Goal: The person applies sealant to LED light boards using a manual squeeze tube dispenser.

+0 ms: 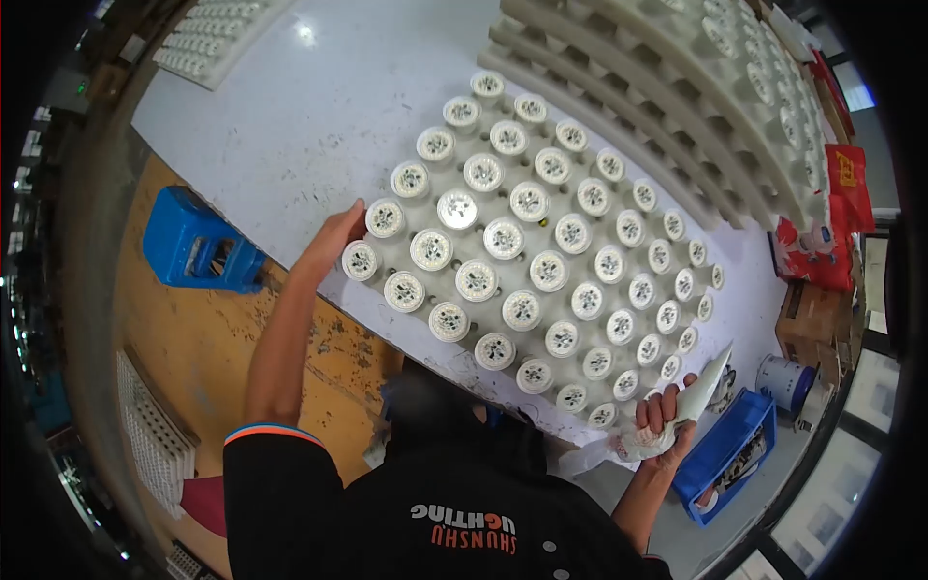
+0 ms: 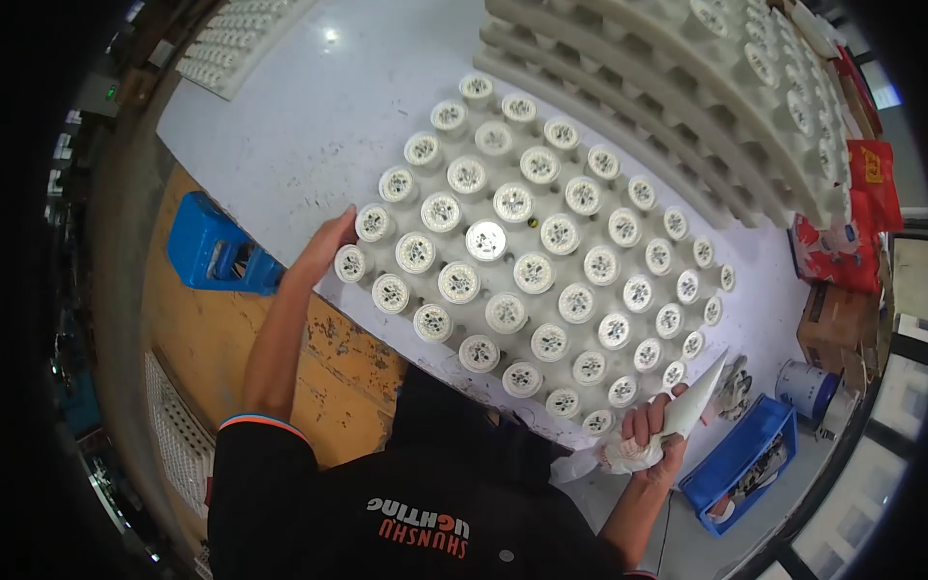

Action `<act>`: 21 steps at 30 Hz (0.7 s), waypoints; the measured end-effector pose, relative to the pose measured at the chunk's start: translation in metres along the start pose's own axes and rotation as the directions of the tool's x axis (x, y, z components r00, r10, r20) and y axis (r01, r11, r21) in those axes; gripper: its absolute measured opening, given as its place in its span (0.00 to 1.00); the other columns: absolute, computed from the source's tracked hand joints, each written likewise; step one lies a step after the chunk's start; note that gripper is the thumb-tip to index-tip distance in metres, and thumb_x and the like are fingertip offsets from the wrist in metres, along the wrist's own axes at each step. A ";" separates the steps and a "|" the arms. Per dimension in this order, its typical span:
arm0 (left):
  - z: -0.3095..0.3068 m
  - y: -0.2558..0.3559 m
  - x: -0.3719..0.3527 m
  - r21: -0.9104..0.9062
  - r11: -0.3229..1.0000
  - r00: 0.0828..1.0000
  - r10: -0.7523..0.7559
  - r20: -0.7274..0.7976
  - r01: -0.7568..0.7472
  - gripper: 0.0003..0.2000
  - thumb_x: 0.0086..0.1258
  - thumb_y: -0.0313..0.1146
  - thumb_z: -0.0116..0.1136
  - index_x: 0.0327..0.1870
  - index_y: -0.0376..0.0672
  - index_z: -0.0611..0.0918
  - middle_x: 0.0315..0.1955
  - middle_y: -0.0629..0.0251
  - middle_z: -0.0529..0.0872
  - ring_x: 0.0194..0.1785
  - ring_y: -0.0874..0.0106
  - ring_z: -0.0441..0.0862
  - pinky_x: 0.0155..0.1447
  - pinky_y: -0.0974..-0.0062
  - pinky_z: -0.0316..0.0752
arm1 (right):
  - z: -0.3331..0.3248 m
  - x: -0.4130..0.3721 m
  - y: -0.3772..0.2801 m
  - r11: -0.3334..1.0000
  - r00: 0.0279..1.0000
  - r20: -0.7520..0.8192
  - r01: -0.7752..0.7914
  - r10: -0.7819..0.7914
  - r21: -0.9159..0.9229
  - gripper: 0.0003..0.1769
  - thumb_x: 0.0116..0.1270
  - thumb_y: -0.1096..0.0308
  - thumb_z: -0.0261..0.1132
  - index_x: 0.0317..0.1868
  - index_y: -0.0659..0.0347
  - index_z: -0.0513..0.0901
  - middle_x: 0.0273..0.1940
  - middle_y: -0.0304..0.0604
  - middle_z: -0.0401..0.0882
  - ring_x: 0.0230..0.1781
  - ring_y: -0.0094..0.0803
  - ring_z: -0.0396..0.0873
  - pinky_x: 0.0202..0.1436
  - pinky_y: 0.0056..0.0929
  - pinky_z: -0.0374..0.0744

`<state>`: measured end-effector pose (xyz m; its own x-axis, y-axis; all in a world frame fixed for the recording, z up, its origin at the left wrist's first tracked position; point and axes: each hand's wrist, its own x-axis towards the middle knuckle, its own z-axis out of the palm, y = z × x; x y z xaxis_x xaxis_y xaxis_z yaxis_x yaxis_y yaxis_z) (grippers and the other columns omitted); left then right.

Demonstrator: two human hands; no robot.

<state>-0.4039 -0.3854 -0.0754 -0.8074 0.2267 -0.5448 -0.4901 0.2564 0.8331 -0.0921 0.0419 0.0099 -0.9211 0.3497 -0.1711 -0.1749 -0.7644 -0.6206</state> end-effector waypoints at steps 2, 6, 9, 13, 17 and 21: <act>0.002 0.001 0.006 0.081 0.996 0.997 -0.054 0.048 0.050 0.34 0.77 0.60 0.42 0.57 0.32 0.80 0.47 0.57 0.86 0.49 0.67 0.82 0.58 0.69 0.74 | 0.010 0.008 0.022 0.998 0.999 0.020 -0.032 0.033 -0.060 0.34 0.57 0.66 0.74 0.62 0.57 0.67 0.26 0.33 0.63 0.19 0.25 0.65 0.29 0.31 0.70; 0.004 -0.032 0.040 0.086 0.991 0.961 -0.125 0.245 0.107 0.33 0.77 0.59 0.43 0.58 0.32 0.80 0.46 0.58 0.85 0.45 0.72 0.80 0.53 0.74 0.76 | 0.037 0.013 0.083 0.985 0.999 -0.020 -0.040 0.038 -0.167 0.32 0.56 0.67 0.74 0.59 0.58 0.70 0.25 0.36 0.66 0.21 0.28 0.69 0.31 0.34 0.73; 0.005 -0.040 0.011 -0.036 0.998 0.962 -0.032 0.270 0.043 0.31 0.77 0.57 0.44 0.60 0.33 0.78 0.48 0.57 0.83 0.47 0.72 0.79 0.52 0.74 0.76 | 0.053 -0.015 0.120 0.962 0.996 -0.066 -0.082 0.067 -0.259 0.30 0.54 0.64 0.75 0.54 0.61 0.70 0.26 0.43 0.71 0.20 0.32 0.72 0.29 0.36 0.74; 0.028 -0.082 -0.056 -0.165 0.909 0.886 0.310 -0.345 -0.382 0.24 0.79 0.47 0.45 0.58 0.32 0.78 0.46 0.59 0.83 0.47 0.71 0.80 0.53 0.72 0.76 | 0.039 -0.065 0.139 0.945 0.989 -0.142 -0.010 -0.039 -0.326 0.30 0.53 0.62 0.75 0.49 0.62 0.67 0.27 0.47 0.73 0.19 0.32 0.73 0.28 0.35 0.74; 0.038 -0.211 -0.139 -0.120 0.856 0.853 0.469 -0.229 -0.503 0.13 0.79 0.34 0.48 0.52 0.33 0.79 0.41 0.60 0.83 0.42 0.72 0.81 0.46 0.74 0.76 | 0.002 -0.105 0.168 0.900 0.899 -0.283 0.216 -0.335 -0.379 0.38 0.57 0.68 0.72 0.65 0.65 0.63 0.34 0.47 0.74 0.27 0.32 0.75 0.33 0.33 0.76; 0.087 -0.262 -0.153 0.220 0.849 0.842 0.375 0.387 -0.480 0.09 0.74 0.30 0.53 0.45 0.37 0.83 0.38 0.60 0.84 0.37 0.71 0.83 0.43 0.75 0.78 | -0.029 -0.129 0.188 0.800 0.771 -0.399 0.228 -0.497 -0.555 0.31 0.59 0.75 0.69 0.64 0.68 0.71 0.40 0.42 0.79 0.35 0.28 0.79 0.41 0.28 0.79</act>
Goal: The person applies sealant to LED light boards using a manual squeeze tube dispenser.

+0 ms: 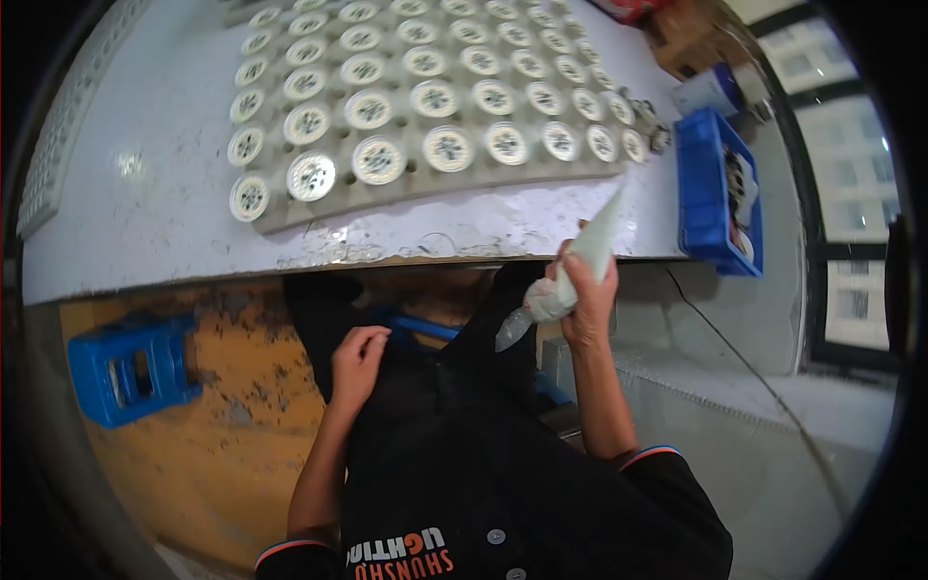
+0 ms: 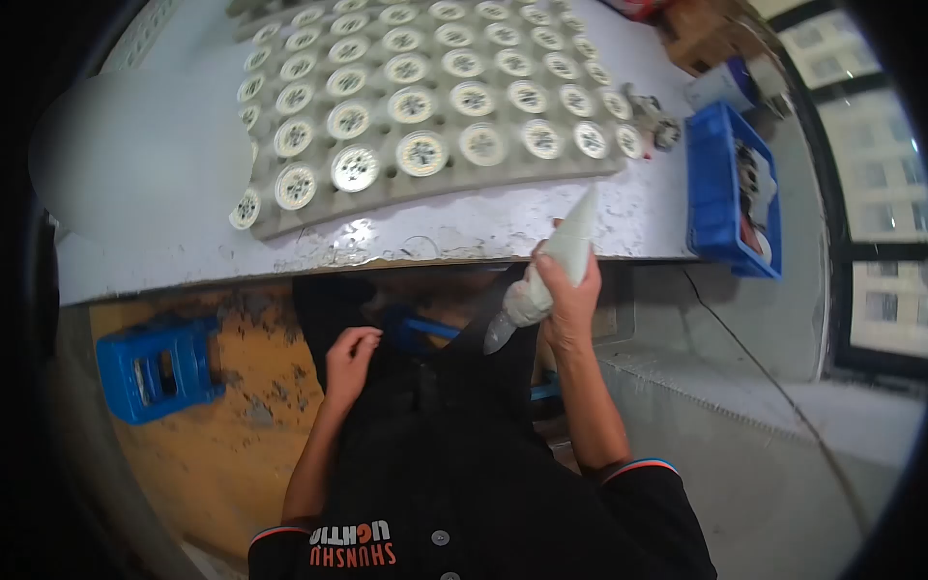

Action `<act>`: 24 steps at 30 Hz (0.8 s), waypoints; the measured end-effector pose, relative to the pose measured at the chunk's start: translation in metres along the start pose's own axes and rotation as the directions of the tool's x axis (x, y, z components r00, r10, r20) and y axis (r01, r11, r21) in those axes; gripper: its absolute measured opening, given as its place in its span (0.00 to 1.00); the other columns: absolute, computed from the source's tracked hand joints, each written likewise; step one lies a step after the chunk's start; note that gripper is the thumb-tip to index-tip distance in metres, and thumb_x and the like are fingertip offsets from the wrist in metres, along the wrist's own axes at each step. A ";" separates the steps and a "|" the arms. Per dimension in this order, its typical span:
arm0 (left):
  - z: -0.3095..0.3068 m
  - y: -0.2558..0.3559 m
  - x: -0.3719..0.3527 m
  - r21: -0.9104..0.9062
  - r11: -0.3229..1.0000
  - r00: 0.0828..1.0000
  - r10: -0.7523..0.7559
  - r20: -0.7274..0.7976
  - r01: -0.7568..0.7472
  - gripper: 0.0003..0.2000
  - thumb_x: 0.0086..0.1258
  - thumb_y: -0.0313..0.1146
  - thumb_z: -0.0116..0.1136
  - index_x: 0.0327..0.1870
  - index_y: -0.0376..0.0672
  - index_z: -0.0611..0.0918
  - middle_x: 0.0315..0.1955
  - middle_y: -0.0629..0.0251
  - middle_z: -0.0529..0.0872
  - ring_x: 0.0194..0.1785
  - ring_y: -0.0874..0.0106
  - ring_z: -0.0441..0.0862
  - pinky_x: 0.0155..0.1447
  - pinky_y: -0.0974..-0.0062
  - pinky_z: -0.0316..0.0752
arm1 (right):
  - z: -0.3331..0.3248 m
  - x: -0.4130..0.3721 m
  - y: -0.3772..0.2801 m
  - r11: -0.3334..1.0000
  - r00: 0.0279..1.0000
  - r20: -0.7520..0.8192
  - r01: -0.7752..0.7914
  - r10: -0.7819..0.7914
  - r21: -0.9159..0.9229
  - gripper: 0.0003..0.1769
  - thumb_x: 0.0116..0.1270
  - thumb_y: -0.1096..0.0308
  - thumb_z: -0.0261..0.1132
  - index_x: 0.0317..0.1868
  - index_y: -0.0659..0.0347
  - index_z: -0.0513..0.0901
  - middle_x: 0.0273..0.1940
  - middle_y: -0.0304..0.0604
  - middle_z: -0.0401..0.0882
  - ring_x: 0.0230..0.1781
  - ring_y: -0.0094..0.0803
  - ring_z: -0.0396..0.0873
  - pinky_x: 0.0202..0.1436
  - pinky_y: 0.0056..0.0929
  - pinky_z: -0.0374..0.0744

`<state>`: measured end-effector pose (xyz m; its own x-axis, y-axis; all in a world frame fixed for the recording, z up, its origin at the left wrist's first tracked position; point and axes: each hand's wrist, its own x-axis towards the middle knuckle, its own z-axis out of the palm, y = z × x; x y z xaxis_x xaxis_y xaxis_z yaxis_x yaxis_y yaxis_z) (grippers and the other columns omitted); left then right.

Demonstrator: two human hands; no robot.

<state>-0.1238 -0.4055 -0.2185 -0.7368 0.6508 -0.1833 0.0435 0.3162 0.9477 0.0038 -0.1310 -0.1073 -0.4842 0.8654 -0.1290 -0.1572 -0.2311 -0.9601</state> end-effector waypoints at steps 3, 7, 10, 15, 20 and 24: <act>0.030 -0.016 0.037 0.259 0.946 0.934 0.098 0.345 -0.194 0.11 0.72 0.35 0.55 0.47 0.42 0.84 0.42 0.55 0.84 0.44 0.59 0.84 0.50 0.65 0.78 | -0.012 0.010 0.012 0.995 0.997 0.008 0.081 -0.081 -0.052 0.33 0.61 0.72 0.68 0.66 0.67 0.67 0.38 0.43 0.76 0.29 0.28 0.77 0.33 0.27 0.79; 0.084 -0.081 0.082 0.430 0.879 0.758 -0.135 0.639 -0.206 0.17 0.69 0.44 0.56 0.52 0.43 0.83 0.50 0.48 0.84 0.56 0.49 0.80 0.60 0.57 0.75 | -0.013 0.041 0.007 0.980 0.987 -0.147 0.096 -0.071 0.173 0.32 0.62 0.72 0.67 0.66 0.65 0.67 0.40 0.41 0.77 0.31 0.27 0.77 0.34 0.28 0.80; 0.117 -0.113 0.070 0.502 0.834 0.630 -0.265 0.730 -0.230 0.19 0.68 0.42 0.57 0.57 0.45 0.82 0.51 0.48 0.84 0.57 0.50 0.81 0.60 0.57 0.75 | -0.033 0.078 0.011 0.956 0.936 -0.321 0.217 -0.146 0.199 0.31 0.62 0.70 0.66 0.66 0.60 0.69 0.40 0.40 0.77 0.32 0.27 0.76 0.36 0.29 0.80; 0.118 -0.122 0.049 0.486 0.857 0.563 -0.319 0.763 -0.172 0.19 0.69 0.42 0.56 0.57 0.44 0.82 0.53 0.49 0.84 0.58 0.51 0.80 0.61 0.58 0.74 | -0.054 0.131 0.006 0.945 0.804 -0.558 0.312 -0.207 0.099 0.27 0.64 0.69 0.64 0.64 0.61 0.69 0.41 0.41 0.77 0.36 0.30 0.77 0.38 0.34 0.80; 0.117 -0.100 0.104 0.458 0.887 0.567 -0.344 0.748 -0.066 0.20 0.69 0.43 0.55 0.58 0.44 0.81 0.54 0.49 0.83 0.59 0.51 0.79 0.62 0.58 0.73 | -0.065 0.142 0.023 0.936 0.752 -0.630 0.336 -0.196 0.110 0.27 0.69 0.64 0.61 0.67 0.53 0.69 0.39 0.35 0.77 0.36 0.24 0.77 0.37 0.31 0.82; 0.118 -0.089 0.153 0.446 0.895 0.563 -0.362 0.743 -0.014 0.20 0.70 0.44 0.55 0.58 0.44 0.81 0.55 0.49 0.82 0.59 0.52 0.79 0.63 0.59 0.72 | -0.089 0.127 0.024 0.992 0.816 -0.575 0.115 -0.064 0.053 0.27 0.70 0.57 0.57 0.67 0.54 0.69 0.45 0.37 0.79 0.42 0.29 0.79 0.39 0.32 0.81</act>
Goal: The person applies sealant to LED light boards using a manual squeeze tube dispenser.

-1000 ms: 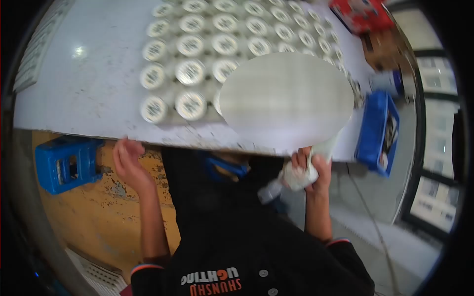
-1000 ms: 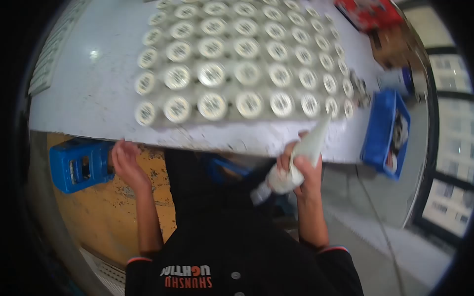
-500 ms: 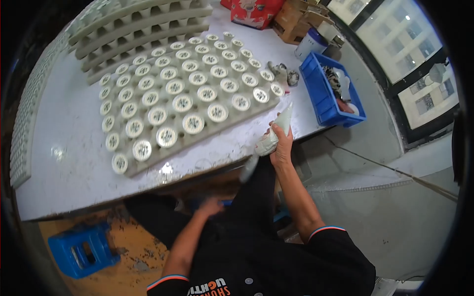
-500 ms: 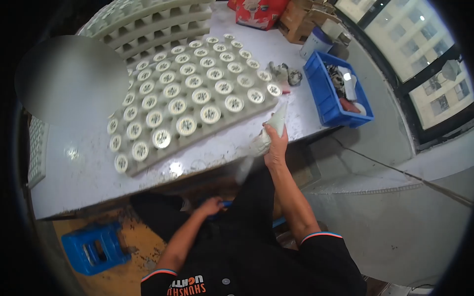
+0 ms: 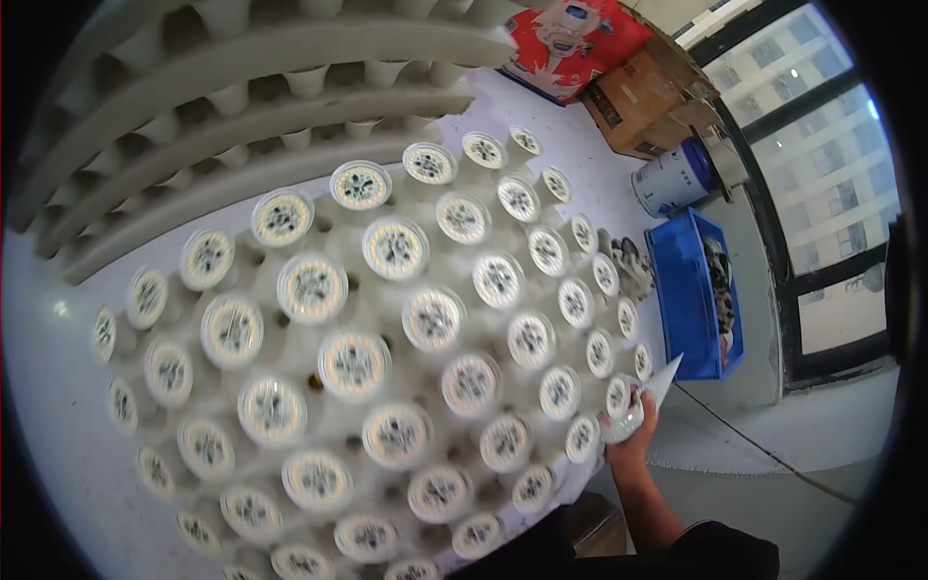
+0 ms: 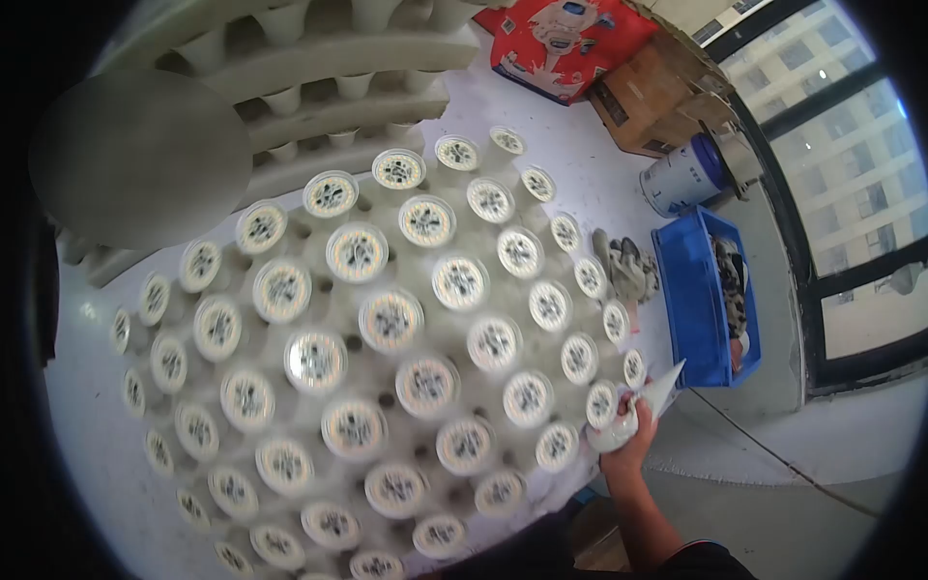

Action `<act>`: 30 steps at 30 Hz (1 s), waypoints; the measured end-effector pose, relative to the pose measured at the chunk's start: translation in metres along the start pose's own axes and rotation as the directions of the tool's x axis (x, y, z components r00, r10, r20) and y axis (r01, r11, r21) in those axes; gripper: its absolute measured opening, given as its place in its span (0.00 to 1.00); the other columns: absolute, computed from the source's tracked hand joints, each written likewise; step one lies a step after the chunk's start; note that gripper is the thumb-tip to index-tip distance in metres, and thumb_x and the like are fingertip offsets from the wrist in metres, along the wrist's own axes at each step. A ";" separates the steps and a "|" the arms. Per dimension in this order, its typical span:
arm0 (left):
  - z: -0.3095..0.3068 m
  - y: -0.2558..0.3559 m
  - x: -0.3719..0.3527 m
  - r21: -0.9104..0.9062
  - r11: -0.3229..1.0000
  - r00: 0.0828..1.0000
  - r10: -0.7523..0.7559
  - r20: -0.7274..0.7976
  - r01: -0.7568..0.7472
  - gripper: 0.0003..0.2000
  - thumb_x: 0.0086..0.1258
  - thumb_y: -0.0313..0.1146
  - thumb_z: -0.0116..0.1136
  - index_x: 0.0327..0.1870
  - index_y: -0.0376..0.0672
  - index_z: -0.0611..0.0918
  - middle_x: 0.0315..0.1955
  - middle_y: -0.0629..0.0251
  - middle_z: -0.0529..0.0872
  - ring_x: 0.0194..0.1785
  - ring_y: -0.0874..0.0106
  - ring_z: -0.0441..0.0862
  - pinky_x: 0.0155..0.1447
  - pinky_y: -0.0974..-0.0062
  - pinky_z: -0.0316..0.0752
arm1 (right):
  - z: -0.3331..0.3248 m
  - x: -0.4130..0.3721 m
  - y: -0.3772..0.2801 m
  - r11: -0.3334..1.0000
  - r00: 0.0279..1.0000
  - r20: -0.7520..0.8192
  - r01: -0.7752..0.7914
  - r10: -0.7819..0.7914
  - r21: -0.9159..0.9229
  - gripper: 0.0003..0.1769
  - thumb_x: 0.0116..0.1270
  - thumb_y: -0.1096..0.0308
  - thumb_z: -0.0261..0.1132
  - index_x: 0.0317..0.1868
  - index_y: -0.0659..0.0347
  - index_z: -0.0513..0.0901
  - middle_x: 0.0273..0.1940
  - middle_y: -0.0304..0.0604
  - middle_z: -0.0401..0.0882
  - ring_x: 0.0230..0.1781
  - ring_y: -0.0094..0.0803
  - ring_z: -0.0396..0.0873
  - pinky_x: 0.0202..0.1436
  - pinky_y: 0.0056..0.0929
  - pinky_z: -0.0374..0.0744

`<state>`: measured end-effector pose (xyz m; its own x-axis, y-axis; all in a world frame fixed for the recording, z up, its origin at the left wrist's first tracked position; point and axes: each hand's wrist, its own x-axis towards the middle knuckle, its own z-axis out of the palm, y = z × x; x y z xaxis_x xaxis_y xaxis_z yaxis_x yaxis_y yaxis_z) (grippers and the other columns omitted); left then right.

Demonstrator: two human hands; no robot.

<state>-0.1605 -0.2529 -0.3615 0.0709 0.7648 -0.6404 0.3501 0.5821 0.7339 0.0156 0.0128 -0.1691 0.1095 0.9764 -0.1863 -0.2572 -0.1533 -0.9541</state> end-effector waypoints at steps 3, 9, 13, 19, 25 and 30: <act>-0.020 0.005 0.008 -0.027 1.000 1.000 -0.012 0.001 0.012 0.20 0.70 0.45 0.54 0.58 0.43 0.81 0.56 0.50 0.82 0.60 0.52 0.79 0.64 0.60 0.72 | 0.018 0.002 -0.011 0.995 0.998 -0.042 -0.047 0.044 -0.091 0.23 0.69 0.59 0.58 0.61 0.59 0.72 0.41 0.38 0.79 0.40 0.28 0.80 0.40 0.31 0.82; -0.035 0.007 0.007 -0.058 0.998 0.999 -0.010 -0.042 0.008 0.21 0.71 0.46 0.53 0.58 0.43 0.81 0.58 0.50 0.81 0.61 0.53 0.78 0.65 0.60 0.70 | 0.020 0.001 -0.016 0.987 0.989 -0.117 -0.106 0.092 -0.119 0.18 0.69 0.61 0.59 0.55 0.62 0.74 0.41 0.40 0.80 0.40 0.30 0.82 0.44 0.31 0.82; -0.038 0.005 0.000 -0.053 0.998 0.993 0.029 -0.118 -0.035 0.21 0.72 0.46 0.53 0.59 0.43 0.80 0.59 0.50 0.80 0.62 0.53 0.77 0.66 0.61 0.70 | 0.030 -0.001 -0.018 0.992 0.994 -0.092 -0.075 0.065 -0.106 0.19 0.70 0.63 0.59 0.57 0.61 0.73 0.41 0.40 0.80 0.40 0.29 0.82 0.44 0.31 0.82; -0.026 -0.007 -0.025 -0.053 0.972 0.924 0.200 -0.325 -0.229 0.22 0.73 0.47 0.52 0.59 0.42 0.80 0.61 0.51 0.79 0.63 0.54 0.77 0.67 0.62 0.68 | -0.002 0.027 0.000 0.973 0.998 0.056 -0.045 0.033 0.225 0.19 0.72 0.64 0.58 0.60 0.59 0.72 0.41 0.38 0.81 0.40 0.28 0.80 0.44 0.33 0.82; -0.035 0.013 -0.122 -0.168 0.956 0.914 0.165 -0.371 -0.241 0.19 0.73 0.45 0.56 0.56 0.41 0.81 0.54 0.53 0.82 0.59 0.59 0.79 0.63 0.65 0.71 | -0.016 0.001 -0.025 0.856 0.904 0.426 -0.184 -0.046 0.482 0.22 0.76 0.56 0.57 0.65 0.54 0.70 0.39 0.34 0.74 0.29 0.22 0.65 0.36 0.25 0.70; -0.041 0.051 -0.266 -0.272 0.919 0.761 0.045 -0.648 -0.286 0.09 0.72 0.32 0.58 0.44 0.37 0.84 0.37 0.61 0.84 0.43 0.70 0.82 0.47 0.74 0.76 | -0.007 -0.069 -0.058 0.874 0.751 0.652 -0.244 -0.104 0.420 0.26 0.76 0.60 0.57 0.69 0.59 0.63 0.32 0.34 0.62 0.26 0.21 0.57 0.31 0.24 0.62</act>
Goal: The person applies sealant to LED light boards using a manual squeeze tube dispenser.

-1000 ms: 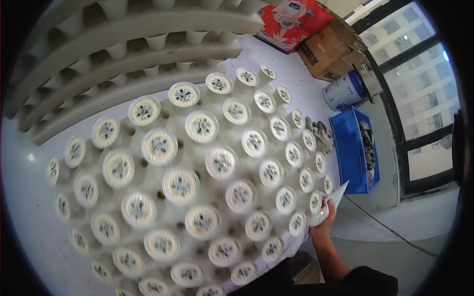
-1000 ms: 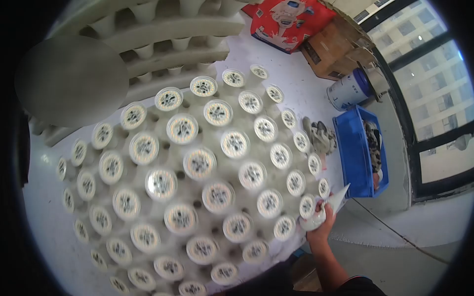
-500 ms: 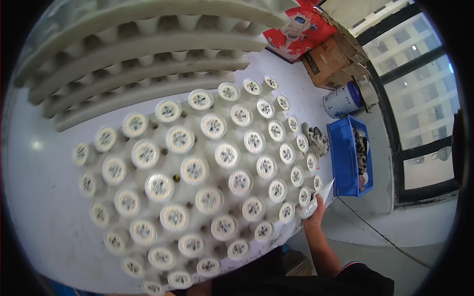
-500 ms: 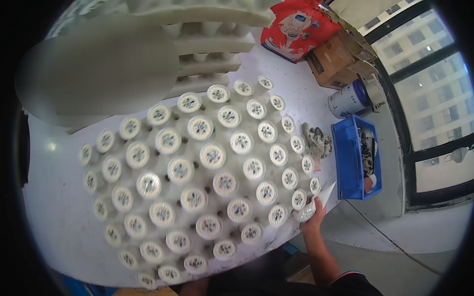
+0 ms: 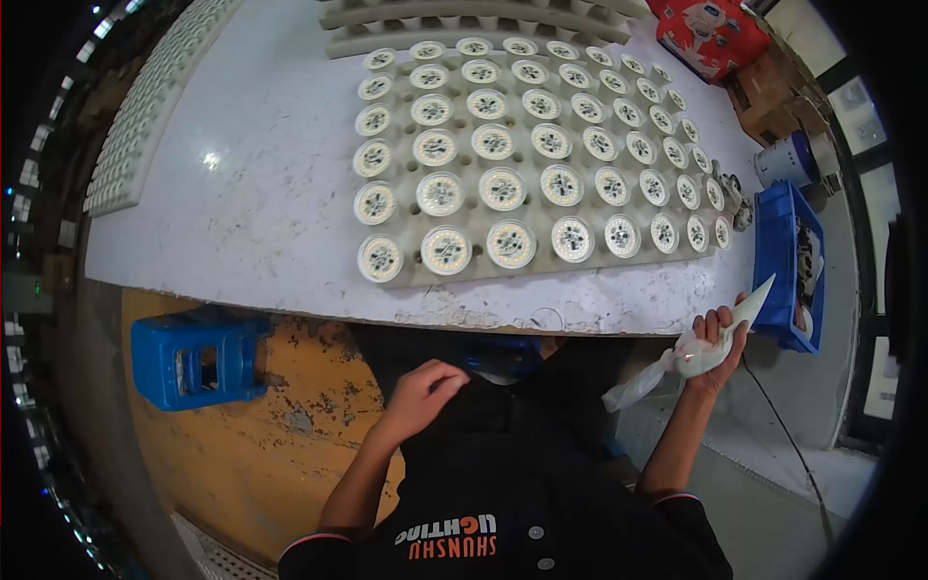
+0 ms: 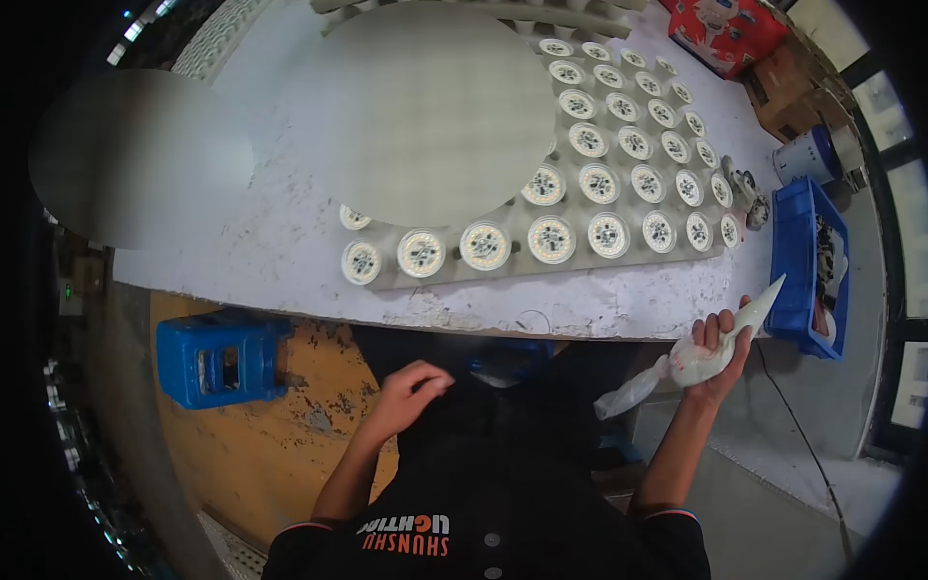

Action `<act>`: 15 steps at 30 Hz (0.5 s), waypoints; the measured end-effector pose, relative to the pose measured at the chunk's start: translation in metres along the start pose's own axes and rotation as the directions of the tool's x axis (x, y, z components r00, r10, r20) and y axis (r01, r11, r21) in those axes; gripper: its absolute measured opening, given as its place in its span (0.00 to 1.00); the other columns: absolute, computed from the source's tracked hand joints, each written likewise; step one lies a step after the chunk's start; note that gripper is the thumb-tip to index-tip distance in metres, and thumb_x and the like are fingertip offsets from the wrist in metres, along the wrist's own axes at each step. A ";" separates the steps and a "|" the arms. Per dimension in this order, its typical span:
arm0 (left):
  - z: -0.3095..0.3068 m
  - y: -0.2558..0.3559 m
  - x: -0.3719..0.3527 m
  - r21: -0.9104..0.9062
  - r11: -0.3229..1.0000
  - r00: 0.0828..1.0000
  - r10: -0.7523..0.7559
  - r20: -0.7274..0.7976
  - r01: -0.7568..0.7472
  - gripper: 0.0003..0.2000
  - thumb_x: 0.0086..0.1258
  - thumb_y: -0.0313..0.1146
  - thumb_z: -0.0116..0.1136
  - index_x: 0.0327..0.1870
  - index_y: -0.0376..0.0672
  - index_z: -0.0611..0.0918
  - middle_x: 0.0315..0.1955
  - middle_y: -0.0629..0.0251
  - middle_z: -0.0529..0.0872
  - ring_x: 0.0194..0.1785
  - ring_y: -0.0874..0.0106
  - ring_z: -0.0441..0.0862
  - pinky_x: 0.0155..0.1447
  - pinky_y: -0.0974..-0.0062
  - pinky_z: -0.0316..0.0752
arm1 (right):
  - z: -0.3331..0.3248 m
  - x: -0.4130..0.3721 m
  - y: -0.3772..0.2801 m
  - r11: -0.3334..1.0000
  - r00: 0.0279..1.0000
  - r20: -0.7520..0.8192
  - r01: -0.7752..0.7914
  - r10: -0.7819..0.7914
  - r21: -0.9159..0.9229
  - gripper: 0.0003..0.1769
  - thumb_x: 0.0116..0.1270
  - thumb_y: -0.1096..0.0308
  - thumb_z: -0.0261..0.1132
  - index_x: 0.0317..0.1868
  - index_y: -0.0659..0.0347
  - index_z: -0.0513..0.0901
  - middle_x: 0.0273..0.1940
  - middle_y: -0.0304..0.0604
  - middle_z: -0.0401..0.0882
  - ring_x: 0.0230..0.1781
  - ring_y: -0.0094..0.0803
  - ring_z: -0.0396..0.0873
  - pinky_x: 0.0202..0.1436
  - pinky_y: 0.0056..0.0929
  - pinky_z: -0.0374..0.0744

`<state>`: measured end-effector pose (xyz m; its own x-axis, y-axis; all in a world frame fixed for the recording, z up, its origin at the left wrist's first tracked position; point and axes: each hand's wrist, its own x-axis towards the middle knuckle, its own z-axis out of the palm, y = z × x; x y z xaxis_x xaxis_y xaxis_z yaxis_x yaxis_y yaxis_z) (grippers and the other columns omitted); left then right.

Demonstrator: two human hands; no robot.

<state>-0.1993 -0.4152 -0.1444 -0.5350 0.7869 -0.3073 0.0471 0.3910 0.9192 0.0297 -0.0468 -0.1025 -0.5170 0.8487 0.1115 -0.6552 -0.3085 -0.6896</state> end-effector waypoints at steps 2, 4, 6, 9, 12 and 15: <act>-0.022 0.017 -0.016 -0.112 0.993 0.987 0.005 -0.160 -0.023 0.06 0.70 0.29 0.59 0.41 0.36 0.84 0.34 0.64 0.83 0.39 0.74 0.80 0.45 0.76 0.75 | 0.030 -0.012 0.013 0.994 0.996 0.053 -0.062 0.067 -0.085 0.28 0.72 0.60 0.61 0.67 0.60 0.64 0.32 0.34 0.64 0.24 0.21 0.60 0.31 0.24 0.64; -0.042 0.031 -0.014 -0.124 0.984 0.926 0.074 -0.370 -0.128 0.04 0.69 0.25 0.59 0.39 0.36 0.84 0.33 0.65 0.82 0.37 0.78 0.78 0.43 0.77 0.74 | 0.064 -0.019 0.025 0.962 0.988 0.057 -0.127 0.145 -0.241 0.34 0.65 0.59 0.68 0.65 0.66 0.64 0.30 0.37 0.66 0.22 0.23 0.64 0.29 0.24 0.67; -0.066 0.039 0.009 0.057 0.965 0.772 0.241 -0.589 -0.257 0.03 0.68 0.23 0.59 0.39 0.36 0.83 0.33 0.66 0.82 0.37 0.79 0.77 0.42 0.78 0.73 | 0.092 -0.024 0.041 0.893 0.965 0.095 -0.186 0.245 -0.410 0.40 0.58 0.57 0.74 0.63 0.69 0.66 0.29 0.40 0.72 0.23 0.25 0.70 0.27 0.25 0.71; -0.097 0.063 0.041 0.353 0.905 0.670 0.415 -0.615 -0.236 0.04 0.66 0.24 0.62 0.39 0.38 0.84 0.36 0.66 0.81 0.38 0.74 0.78 0.43 0.75 0.74 | 0.121 -0.031 0.061 0.764 0.889 0.110 -0.311 0.444 -0.566 0.42 0.52 0.55 0.77 0.61 0.70 0.71 0.32 0.42 0.77 0.27 0.25 0.77 0.29 0.23 0.76; -0.119 0.069 0.060 0.405 0.879 0.764 0.437 -0.475 -0.251 0.05 0.64 0.25 0.64 0.40 0.40 0.84 0.38 0.65 0.81 0.41 0.68 0.79 0.45 0.71 0.75 | 0.147 -0.032 0.073 0.621 0.823 0.146 -0.285 0.549 -0.730 0.34 0.52 0.60 0.77 0.57 0.67 0.77 0.38 0.38 0.81 0.36 0.21 0.79 0.41 0.23 0.77; -0.136 0.066 0.068 0.516 0.817 0.862 0.436 -0.260 -0.258 0.07 0.63 0.25 0.64 0.41 0.40 0.84 0.39 0.64 0.80 0.41 0.70 0.79 0.44 0.73 0.74 | 0.167 -0.028 0.084 0.491 0.763 0.153 -0.237 0.628 -0.838 0.33 0.50 0.60 0.77 0.56 0.66 0.78 0.40 0.38 0.80 0.39 0.22 0.78 0.44 0.24 0.76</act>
<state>-0.3473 -0.4005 -0.0712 -0.6596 0.7245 0.2001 0.6119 0.3631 0.7026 -0.1032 -0.1678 -0.0444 -0.8903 0.3877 -0.2390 0.2625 0.0080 -0.9649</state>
